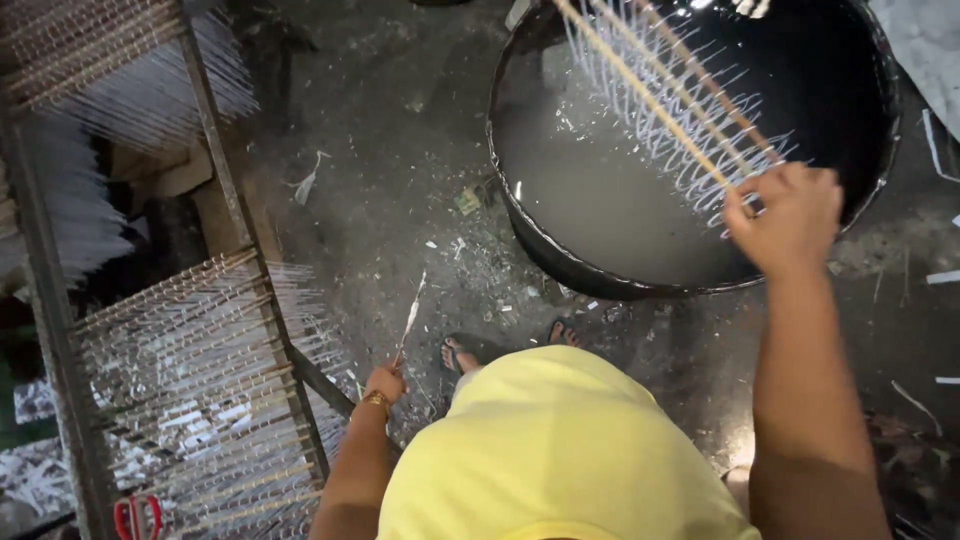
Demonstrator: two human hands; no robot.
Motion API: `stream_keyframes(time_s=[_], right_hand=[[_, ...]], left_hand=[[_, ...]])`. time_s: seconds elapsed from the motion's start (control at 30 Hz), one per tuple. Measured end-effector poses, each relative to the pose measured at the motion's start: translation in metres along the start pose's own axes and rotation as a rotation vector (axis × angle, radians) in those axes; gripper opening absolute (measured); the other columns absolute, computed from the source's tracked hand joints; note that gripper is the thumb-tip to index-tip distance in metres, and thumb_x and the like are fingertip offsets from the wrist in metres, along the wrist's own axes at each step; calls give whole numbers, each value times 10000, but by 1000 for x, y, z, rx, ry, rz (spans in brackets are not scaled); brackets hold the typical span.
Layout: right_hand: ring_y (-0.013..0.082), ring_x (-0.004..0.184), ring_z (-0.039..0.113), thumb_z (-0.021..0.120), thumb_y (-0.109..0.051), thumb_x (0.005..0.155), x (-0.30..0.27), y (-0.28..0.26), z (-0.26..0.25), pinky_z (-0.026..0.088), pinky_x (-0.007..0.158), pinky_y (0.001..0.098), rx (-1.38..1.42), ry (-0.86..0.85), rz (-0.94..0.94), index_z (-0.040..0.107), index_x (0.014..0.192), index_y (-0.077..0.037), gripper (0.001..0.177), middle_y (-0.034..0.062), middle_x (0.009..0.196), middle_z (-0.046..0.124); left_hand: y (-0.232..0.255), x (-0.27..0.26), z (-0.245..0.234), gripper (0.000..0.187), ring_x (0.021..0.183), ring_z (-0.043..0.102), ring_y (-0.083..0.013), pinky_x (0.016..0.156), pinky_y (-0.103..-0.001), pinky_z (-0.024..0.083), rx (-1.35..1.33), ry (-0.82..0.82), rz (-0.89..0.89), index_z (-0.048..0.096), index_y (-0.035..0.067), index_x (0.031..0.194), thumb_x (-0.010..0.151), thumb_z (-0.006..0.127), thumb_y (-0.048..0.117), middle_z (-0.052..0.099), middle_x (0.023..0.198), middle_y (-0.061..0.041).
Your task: Dipping multiple candle wicks attached to wooden frames into a large vat of liquid wax or primer.
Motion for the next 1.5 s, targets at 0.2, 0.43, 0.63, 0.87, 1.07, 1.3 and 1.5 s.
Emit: stream_keyframes(time_s=[0.2, 0.43, 0.63, 0.87, 1.07, 1.3, 1.5], right_hand=[[349, 1077, 582, 766, -369, 1008, 6, 21, -19, 475, 841, 466, -44, 32, -22, 833, 1063, -230, 164, 20, 1061, 687], [370, 1065, 548, 808, -351, 988, 6, 24, 6, 444, 876, 485, 89, -2, -14, 827, 1042, -149, 210, 55, 1078, 673], [382, 1101, 555, 794, -307, 985, -6, 31, 34, 440, 865, 494, 167, 27, 13, 826, 1049, -177, 148, 65, 1106, 685], [376, 1080, 565, 751, -324, 948, -15, 37, 63, 452, 864, 494, 150, 22, 25, 818, 1027, -174, 182, 76, 1104, 707], [378, 1117, 552, 760, -332, 982, -11, 29, 72, 425, 898, 489, 213, -26, 55, 810, 1016, -177, 167, 67, 1118, 710], [390, 1120, 562, 759, -320, 982, -18, 37, 87, 428, 906, 504, 206, -42, 71, 799, 999, -198, 129, 73, 1111, 704], [395, 1110, 572, 769, -322, 960, -22, 46, 100, 439, 913, 507, 206, -66, 111, 802, 994, -194, 137, 77, 1108, 710]], left_hand=[[-23, 6, 30, 744, 1202, 670, -289, 998, -383, 535, 214, -44, 44, 555, 241, 1479, 775, 795, 225, 659, 1386, -90], [-21, 5, 46, 431, 1011, 751, -276, 878, -361, 589, -66, 43, 32, 689, 238, 1345, 935, 557, 252, 774, 1146, -108], [5, -12, 43, 408, 1080, 715, -311, 913, -397, 558, -96, 5, 36, 638, 172, 1386, 1026, 465, 261, 717, 1270, -124], [5, -24, 48, 499, 1383, 536, -294, 1147, -358, 412, 140, -16, 88, 545, 190, 1485, 996, 444, 207, 517, 1540, -101], [-10, -33, 55, 481, 1141, 687, -337, 969, -437, 537, 36, -25, -4, 599, 202, 1444, 993, 435, 239, 680, 1320, -167], [-16, -36, 57, 361, 990, 751, -251, 854, -363, 576, -166, 17, -80, 689, 167, 1316, 1024, 496, 256, 764, 1170, -90], [-12, -43, 54, 460, 951, 731, -255, 822, -383, 553, -122, -20, -106, 642, 229, 1405, 1013, 403, 261, 766, 1134, -94]])
Point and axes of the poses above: each hand's wrist, its own x-axis towards the middle knuckle, its own z-axis out of the palm, y = z × x, the point moved 7 cm from there along x, towards the middle knuckle
